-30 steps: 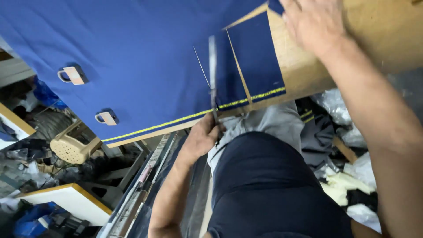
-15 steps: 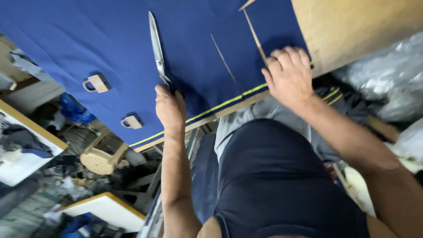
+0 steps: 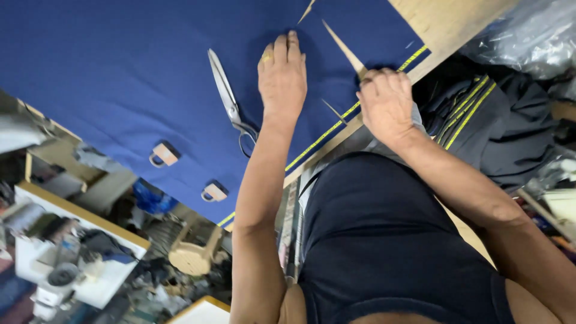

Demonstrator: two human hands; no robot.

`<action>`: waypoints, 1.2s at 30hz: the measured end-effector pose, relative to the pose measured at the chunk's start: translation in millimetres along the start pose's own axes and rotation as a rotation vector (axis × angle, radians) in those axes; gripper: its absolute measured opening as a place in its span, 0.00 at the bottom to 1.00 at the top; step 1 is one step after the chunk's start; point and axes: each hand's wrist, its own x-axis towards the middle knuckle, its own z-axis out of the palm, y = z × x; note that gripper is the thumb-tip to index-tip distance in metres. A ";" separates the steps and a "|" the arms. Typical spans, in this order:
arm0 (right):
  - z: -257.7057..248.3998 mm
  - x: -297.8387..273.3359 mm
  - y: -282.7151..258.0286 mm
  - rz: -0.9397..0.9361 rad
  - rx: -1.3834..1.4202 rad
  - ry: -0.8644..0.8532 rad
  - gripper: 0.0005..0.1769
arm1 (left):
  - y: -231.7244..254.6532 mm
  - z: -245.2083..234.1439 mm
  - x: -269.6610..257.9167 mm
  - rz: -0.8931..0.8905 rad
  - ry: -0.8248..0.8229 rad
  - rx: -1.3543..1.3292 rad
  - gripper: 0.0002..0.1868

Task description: The person uses large shears to cut a large piece of blue fabric on a wooden table. They measure and cut the fabric into rectangular pieces, occasionally adjusting the fabric and using a measuring tape to guide the cuts.

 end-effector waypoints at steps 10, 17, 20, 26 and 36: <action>-5.2 -17.4 14.0 0.433 0.657 -0.075 0.10 | 25.4 -19.9 32.6 -0.048 0.012 -0.222 0.09; -13.3 12.6 60.1 0.712 0.788 -0.162 0.21 | 31.9 33.2 84.7 -0.230 -0.256 -0.468 0.22; -3.0 11.2 64.4 0.683 0.729 -0.157 0.22 | 34.9 42.6 81.6 -0.200 -0.124 -0.371 0.23; -8.6 15.3 65.1 0.735 0.763 -0.174 0.23 | 38.5 47.7 89.5 -0.196 -0.170 -0.214 0.24; -22.8 14.7 71.4 0.793 0.769 -0.233 0.21 | 37.6 42.7 89.0 -0.128 -0.183 -0.130 0.26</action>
